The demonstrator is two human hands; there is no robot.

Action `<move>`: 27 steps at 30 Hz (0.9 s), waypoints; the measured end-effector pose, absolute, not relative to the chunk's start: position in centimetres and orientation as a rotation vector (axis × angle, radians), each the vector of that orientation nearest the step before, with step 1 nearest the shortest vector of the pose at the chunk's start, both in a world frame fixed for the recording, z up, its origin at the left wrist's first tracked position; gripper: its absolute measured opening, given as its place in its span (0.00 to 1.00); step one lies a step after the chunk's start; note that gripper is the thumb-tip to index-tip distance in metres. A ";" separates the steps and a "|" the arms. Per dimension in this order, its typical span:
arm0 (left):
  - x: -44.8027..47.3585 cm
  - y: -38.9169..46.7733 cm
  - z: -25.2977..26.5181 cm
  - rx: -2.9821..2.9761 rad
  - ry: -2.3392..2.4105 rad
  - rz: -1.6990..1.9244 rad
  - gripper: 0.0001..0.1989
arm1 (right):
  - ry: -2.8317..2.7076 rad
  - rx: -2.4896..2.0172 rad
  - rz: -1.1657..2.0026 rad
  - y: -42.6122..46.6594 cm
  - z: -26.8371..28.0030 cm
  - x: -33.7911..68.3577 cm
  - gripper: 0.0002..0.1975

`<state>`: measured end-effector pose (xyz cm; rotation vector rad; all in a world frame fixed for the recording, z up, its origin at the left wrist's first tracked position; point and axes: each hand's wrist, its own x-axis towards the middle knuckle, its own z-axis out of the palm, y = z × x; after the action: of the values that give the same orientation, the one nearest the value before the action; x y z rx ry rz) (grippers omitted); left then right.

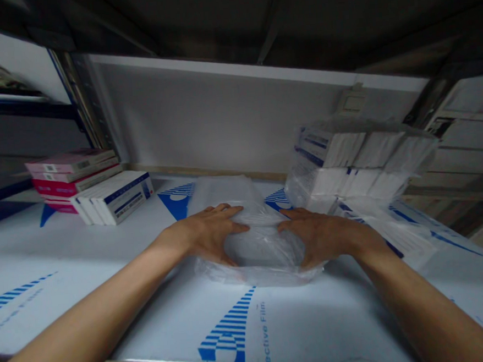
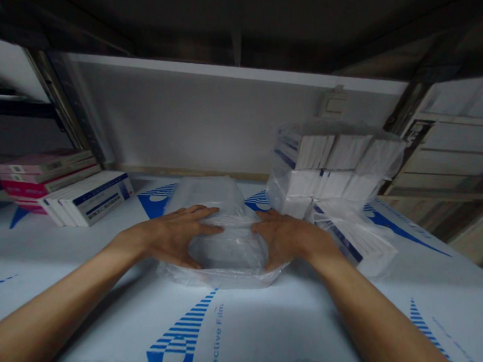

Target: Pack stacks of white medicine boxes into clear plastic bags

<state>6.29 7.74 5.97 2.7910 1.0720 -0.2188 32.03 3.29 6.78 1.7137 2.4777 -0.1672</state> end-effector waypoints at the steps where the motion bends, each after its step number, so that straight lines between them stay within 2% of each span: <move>1: 6.2 7.8 5.9 2.802 1.064 -0.208 0.44 | 2.464 1.721 -0.187 3.2 6.9 31.9 0.39; 5: 5.9 8.0 6.1 2.855 0.975 -0.109 0.41 | 2.421 1.742 -0.252 2.9 7.4 31.5 0.37; 9: 5.9 7.7 6.6 2.897 0.838 0.122 0.31 | 2.572 1.682 -0.288 3.0 8.0 32.0 0.30; 13: 6.0 7.3 7.2 2.922 0.586 0.471 0.18 | 2.863 1.411 -0.363 3.7 8.9 32.5 0.20; 18: 5.4 6.9 8.6 2.794 0.410 0.835 0.13 | 3.212 1.195 -0.371 4.2 10.1 30.4 0.06; 23: 2.3 5.1 8.2 2.706 0.719 1.220 0.13 | 3.359 1.226 -0.293 4.4 11.0 26.3 0.04; 27: -1.9 3.8 5.8 2.649 1.142 1.297 0.12 | 3.393 1.183 -0.162 5.4 11.2 22.0 0.03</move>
<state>-1.93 3.79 5.82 2.6493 1.1417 1.2968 22.03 5.37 11.21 1.1829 3.3932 -0.1616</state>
